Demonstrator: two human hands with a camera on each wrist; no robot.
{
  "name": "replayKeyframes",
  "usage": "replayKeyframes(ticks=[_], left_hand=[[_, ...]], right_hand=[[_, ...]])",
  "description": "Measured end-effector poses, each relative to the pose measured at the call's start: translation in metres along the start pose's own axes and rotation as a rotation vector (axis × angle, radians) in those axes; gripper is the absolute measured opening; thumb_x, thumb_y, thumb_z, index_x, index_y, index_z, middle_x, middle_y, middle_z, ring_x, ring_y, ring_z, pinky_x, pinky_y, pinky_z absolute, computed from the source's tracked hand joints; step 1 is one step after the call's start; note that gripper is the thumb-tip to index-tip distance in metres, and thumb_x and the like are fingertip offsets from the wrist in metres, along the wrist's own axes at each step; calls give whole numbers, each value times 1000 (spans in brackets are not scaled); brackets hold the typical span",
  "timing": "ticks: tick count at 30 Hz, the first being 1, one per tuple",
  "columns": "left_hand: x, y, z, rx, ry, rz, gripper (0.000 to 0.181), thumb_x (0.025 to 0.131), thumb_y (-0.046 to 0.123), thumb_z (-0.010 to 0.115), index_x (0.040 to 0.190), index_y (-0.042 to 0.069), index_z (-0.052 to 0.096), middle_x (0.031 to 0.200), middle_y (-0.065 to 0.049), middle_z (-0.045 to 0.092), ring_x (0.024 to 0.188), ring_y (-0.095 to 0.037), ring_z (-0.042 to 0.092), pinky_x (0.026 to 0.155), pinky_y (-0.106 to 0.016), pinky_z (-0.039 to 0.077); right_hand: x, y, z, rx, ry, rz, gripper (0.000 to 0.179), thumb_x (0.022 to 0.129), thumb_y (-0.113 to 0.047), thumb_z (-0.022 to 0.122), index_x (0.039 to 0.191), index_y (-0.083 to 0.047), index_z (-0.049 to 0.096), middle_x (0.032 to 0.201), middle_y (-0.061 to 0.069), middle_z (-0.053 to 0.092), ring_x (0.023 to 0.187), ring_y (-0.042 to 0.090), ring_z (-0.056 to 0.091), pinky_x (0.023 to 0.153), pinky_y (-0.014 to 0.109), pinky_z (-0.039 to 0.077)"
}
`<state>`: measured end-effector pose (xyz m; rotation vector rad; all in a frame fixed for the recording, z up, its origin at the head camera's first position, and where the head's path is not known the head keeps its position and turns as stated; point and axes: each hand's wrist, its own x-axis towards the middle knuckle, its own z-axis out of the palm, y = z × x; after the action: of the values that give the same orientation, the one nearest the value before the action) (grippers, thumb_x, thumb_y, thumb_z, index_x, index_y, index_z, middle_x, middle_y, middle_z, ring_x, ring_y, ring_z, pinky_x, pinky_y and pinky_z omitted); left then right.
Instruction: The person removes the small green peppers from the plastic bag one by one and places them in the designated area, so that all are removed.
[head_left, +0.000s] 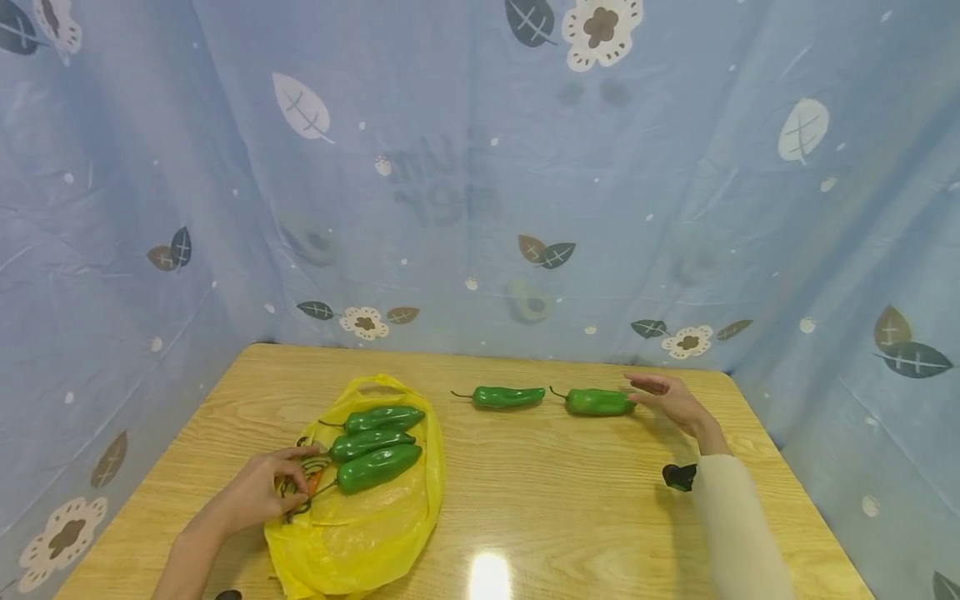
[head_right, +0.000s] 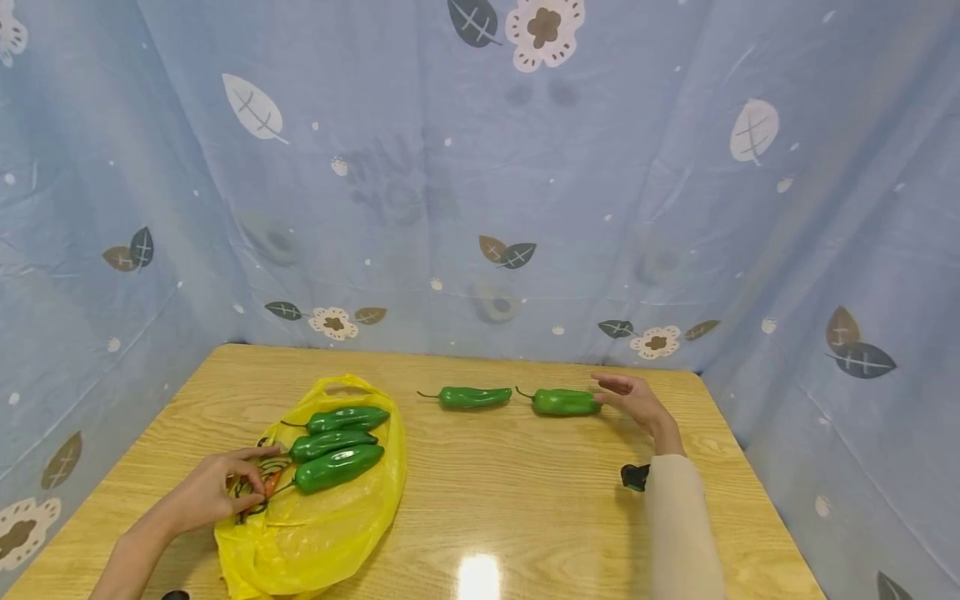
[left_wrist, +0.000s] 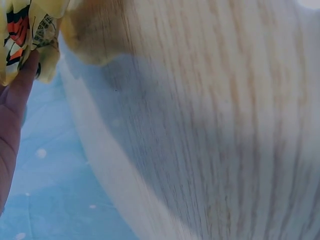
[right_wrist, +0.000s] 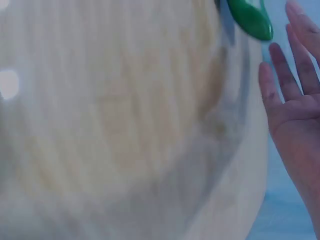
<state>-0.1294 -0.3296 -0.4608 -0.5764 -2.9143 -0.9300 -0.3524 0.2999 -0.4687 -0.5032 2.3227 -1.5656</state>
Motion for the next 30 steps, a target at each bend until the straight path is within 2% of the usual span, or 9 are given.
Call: replayKeyframes(ticks=[2,5,7,9,11,14,19,25,30], left_hand=[[0,-1,0,2,5,4,23,77,10,79,72,29,66,128,-23,57,112,-51,52,79,-46,52],[0,-2,0,9,13,3,25,76,8,79,71,29,66,128,-23,57,113,-52,52,80,-52,50],[0,-2,1,18,17,-8,27,76,8,80,71,30,65,128,-21,58,114,-51,51,81,-53,50],[0,-2,1,12,13,-14,26,76,8,79,71,29,65,129,-21,58,115,-51,51,81,-54,49],[0,-2,1,6,7,-21,25,76,9,79,71,29,65,129,-21,57,115,-52,50,81,-52,50],[-1,-3,2,-4,3,-20,24,76,9,79,72,28,65,129,-22,57,115,-52,50,80,-49,50],[-1,-2,2,4,7,-19,26,76,7,79,72,29,66,129,-21,57,114,-51,52,80,-49,51],[0,1,0,6,12,-20,27,75,7,80,71,29,65,129,-21,57,114,-51,52,81,-50,50],[0,1,1,3,16,-23,26,76,7,79,71,28,65,128,-20,58,114,-50,52,81,-51,50]], right_hand=[[-10,6,-3,15,45,0,56,97,-15,58,144,6,35,147,23,38,133,30,40,99,34,44],[-25,15,-7,134,80,-14,56,98,-11,55,145,8,31,140,4,51,124,10,51,95,23,45],[-33,21,-10,253,81,-38,55,98,-5,53,145,9,28,133,-9,55,118,1,53,95,24,45],[-40,26,-12,358,67,-67,54,99,-1,49,146,9,25,129,-17,55,117,0,54,96,25,44],[-46,31,-13,425,55,-93,53,99,2,47,147,8,24,130,-16,54,119,2,53,98,27,42],[-54,34,-13,455,46,-122,51,100,2,45,147,5,26,135,-14,51,121,3,52,98,27,42],[-67,38,-7,444,48,-144,47,99,6,43,145,5,33,134,-13,53,120,5,54,97,27,43],[-78,39,2,421,28,-159,46,99,6,43,143,9,32,141,-1,51,121,10,54,97,27,43],[-85,40,8,382,32,-170,44,98,9,43,141,10,35,138,3,53,119,10,56,95,25,45]])
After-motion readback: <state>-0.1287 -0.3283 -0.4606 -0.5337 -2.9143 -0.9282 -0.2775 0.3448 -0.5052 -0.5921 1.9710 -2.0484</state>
